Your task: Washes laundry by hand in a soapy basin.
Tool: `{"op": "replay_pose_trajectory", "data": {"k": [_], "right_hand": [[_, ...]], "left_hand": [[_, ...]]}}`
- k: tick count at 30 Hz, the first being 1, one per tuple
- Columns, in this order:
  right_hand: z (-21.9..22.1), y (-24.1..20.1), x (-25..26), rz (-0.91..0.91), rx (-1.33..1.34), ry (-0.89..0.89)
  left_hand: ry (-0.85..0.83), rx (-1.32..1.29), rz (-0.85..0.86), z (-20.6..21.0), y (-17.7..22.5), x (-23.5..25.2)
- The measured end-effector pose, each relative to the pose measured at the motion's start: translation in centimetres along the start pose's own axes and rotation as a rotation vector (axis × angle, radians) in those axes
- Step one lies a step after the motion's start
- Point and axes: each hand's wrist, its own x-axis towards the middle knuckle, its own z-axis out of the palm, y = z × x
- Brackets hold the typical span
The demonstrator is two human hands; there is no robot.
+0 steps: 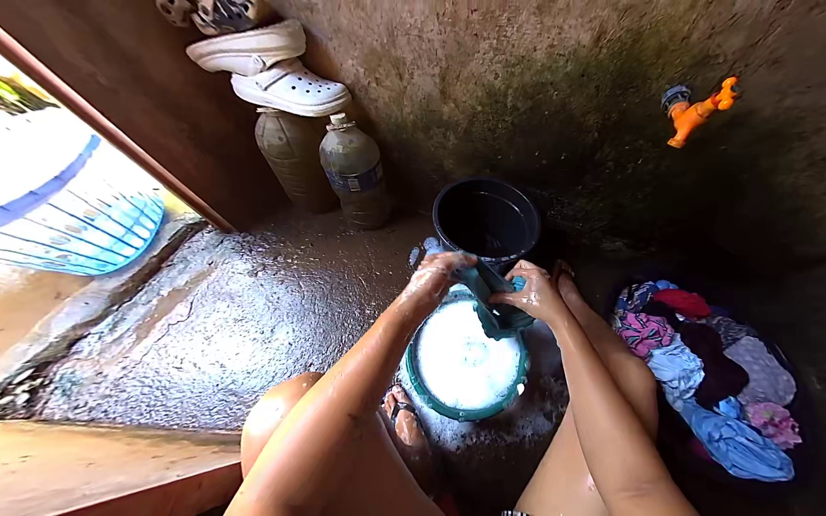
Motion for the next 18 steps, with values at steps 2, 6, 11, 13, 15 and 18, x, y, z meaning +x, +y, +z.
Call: {"op": "replay_pose_trajectory", "data": {"k": [2, 6, 11, 13, 15, 18], "right_hand": [[1.0, 0.9, -0.1, -0.014, 0.257, 0.086], [7.1, -6.9, -0.7, -0.21, 0.946, 0.519], [9.9, -7.3, 0.0, -0.095, 0.298, 0.871], [8.4, -3.8, 1.2, 0.106, 0.22, 0.73], [7.2, -0.8, 1.3, 0.198, 0.298, 0.438], [6.2, 1.7, -0.6, 0.002, 0.788, 0.025]], "left_hand": [[0.014, -0.239, 0.004, 0.5, 0.5, -0.1], [0.098, -0.21, -0.001, 3.0, -4.2, 1.3], [-0.038, 0.337, 0.038, 2.9, -5.0, -0.5], [-0.029, 0.292, -0.104, 4.2, -3.2, -0.7], [-0.111, 0.191, -0.075, 4.2, -2.4, -0.8], [-0.183, 0.109, 0.098, 2.8, -2.0, 0.0]]}}
